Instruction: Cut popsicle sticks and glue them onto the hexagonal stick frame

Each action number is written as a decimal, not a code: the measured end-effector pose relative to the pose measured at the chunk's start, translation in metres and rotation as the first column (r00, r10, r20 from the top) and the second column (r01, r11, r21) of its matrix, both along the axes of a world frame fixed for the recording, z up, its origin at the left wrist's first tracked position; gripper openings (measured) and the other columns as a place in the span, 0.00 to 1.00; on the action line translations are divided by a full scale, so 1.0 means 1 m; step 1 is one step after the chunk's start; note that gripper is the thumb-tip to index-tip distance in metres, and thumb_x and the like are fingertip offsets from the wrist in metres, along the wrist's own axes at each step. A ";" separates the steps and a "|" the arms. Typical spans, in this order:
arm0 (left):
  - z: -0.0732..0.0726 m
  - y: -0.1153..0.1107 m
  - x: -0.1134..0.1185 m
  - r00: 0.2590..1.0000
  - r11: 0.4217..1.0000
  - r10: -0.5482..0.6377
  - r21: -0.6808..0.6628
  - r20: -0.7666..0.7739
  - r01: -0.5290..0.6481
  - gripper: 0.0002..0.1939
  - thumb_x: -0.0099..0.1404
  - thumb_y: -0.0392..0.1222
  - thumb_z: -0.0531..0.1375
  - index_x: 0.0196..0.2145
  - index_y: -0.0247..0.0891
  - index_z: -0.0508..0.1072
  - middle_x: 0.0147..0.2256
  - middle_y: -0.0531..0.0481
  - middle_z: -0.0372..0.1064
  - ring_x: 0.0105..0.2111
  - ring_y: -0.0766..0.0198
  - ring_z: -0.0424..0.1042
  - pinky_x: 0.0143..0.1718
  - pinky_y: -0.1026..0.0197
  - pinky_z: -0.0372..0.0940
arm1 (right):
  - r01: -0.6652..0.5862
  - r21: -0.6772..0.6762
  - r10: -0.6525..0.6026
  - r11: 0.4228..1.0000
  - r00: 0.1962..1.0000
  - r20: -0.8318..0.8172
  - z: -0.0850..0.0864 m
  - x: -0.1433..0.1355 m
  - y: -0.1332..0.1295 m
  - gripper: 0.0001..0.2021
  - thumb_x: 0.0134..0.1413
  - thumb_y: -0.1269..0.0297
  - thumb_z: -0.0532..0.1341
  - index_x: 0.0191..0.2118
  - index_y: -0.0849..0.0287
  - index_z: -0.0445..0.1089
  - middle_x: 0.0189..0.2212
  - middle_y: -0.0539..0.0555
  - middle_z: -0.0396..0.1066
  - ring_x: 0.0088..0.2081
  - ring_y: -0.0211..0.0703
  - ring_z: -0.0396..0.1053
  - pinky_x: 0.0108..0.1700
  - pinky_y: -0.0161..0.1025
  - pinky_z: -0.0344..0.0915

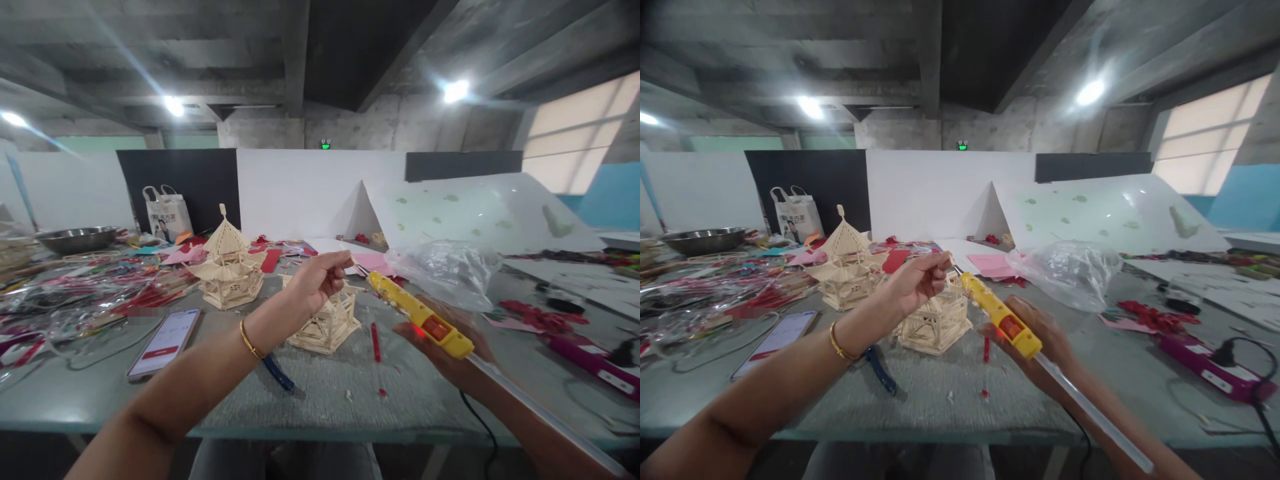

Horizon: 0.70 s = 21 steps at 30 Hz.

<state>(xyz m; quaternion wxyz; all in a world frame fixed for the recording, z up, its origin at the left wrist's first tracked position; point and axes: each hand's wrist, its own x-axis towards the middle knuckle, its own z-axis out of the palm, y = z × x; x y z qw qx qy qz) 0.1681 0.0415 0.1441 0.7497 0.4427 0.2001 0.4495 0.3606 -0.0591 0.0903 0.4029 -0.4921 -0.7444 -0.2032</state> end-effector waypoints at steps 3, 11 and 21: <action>0.000 0.000 -0.001 1.000 1.000 -0.010 -0.011 0.006 0.010 0.07 0.54 0.33 0.63 0.24 0.33 0.66 0.23 0.54 0.64 0.19 0.79 0.54 0.17 0.71 0.50 | -0.006 0.023 0.006 1.000 1.000 -0.003 0.001 -0.004 -0.002 0.13 0.55 0.52 0.58 0.26 0.52 0.63 0.20 0.47 0.65 0.21 0.39 0.64 0.23 0.37 0.60; 0.000 0.008 -0.012 0.997 0.996 -0.075 0.048 -0.034 0.077 0.08 0.49 0.34 0.65 0.22 0.33 0.68 0.22 0.53 0.63 0.18 0.79 0.53 0.16 0.71 0.47 | 0.166 0.056 -0.172 0.985 0.975 0.140 -0.002 0.030 0.031 0.13 0.56 0.51 0.57 0.35 0.56 0.65 0.31 0.54 0.73 0.32 0.45 0.72 0.30 0.37 0.63; 0.022 0.097 -0.019 0.657 0.819 0.243 0.514 -0.714 0.255 0.05 0.41 0.33 0.66 0.13 0.34 0.73 0.16 0.47 0.63 0.15 0.74 0.50 0.17 0.65 0.38 | 0.153 -0.301 -0.088 0.941 0.972 0.219 -0.032 0.115 0.105 0.12 0.55 0.53 0.55 0.26 0.54 0.64 0.23 0.51 0.68 0.25 0.41 0.67 0.28 0.35 0.59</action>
